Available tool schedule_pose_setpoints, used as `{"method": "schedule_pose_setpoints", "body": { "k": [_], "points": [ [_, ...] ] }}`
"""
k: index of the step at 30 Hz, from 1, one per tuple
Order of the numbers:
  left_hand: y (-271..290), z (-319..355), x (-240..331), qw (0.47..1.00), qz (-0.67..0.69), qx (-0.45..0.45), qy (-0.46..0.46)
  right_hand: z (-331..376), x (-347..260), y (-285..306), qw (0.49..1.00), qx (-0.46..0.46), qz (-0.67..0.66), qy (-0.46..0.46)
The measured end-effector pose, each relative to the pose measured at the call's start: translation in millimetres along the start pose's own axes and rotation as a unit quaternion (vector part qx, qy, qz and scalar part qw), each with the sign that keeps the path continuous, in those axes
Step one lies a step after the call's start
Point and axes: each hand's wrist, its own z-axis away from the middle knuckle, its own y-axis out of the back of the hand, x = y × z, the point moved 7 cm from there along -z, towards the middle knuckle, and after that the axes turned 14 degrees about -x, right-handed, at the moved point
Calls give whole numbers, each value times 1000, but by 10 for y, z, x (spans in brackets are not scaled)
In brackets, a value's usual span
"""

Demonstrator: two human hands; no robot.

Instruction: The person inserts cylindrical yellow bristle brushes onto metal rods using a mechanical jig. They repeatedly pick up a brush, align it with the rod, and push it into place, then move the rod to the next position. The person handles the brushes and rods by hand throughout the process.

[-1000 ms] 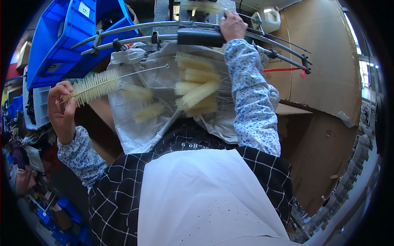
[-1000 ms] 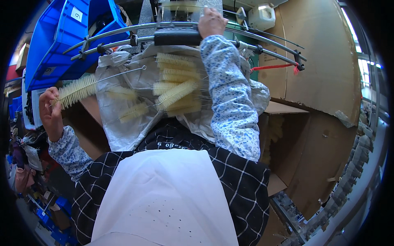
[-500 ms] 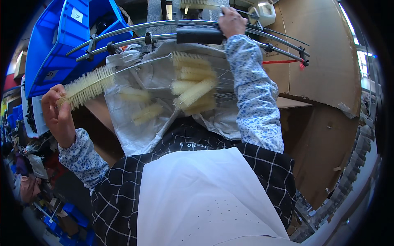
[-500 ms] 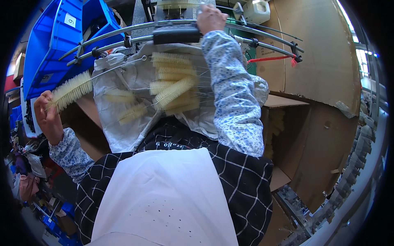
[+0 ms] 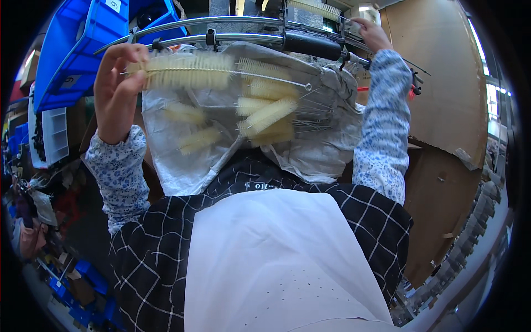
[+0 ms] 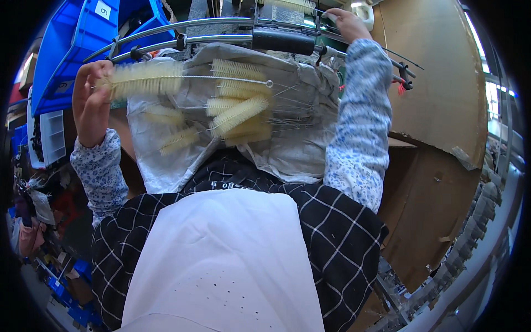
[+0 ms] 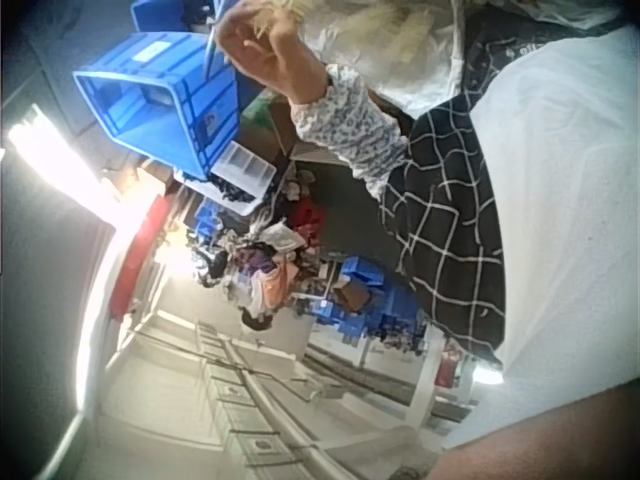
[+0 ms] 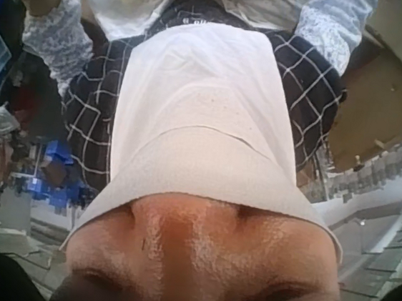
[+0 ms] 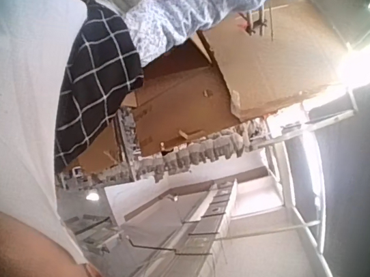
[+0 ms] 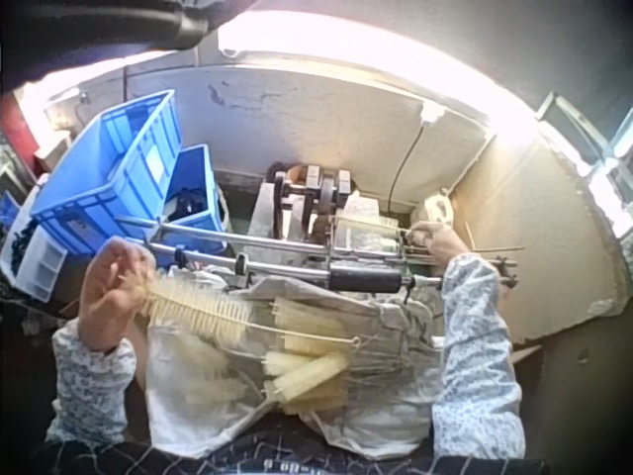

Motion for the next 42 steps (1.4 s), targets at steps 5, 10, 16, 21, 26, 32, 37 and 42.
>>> {"method": "schedule_pose_setpoints", "body": {
  "k": [5, 10, 16, 21, 26, 32, 37, 42],
  "points": [
    [-363, -242, -189, 996, 32, -81, -5, 490, -361, -22, 999, 4, -28, 39],
    [-567, -360, -151, 993, 31, -114, -28, 319, -53, -20, 999, 38, 19, -30],
    [-287, -181, -171, 997, 28, -72, 3, 69, 135, 55, 999, 30, -7, -29],
    [-78, -69, -185, 996, 83, -25, -1, -111, 293, -8, 989, 101, 97, 43],
    [-93, -47, -146, 997, 71, -20, -8, -76, 410, 12, 996, 60, 33, 52],
    [-210, -102, -101, 998, 58, -16, -13, 268, 851, 93, 972, -59, -224, 29],
    [-679, -344, -178, 995, 76, -65, 10, 929, -328, -113, 936, -235, -252, 68],
    [-1321, -609, -577, 991, 117, -63, -18, 1213, -1676, -469, 915, -216, -297, 169]
  ]
}}
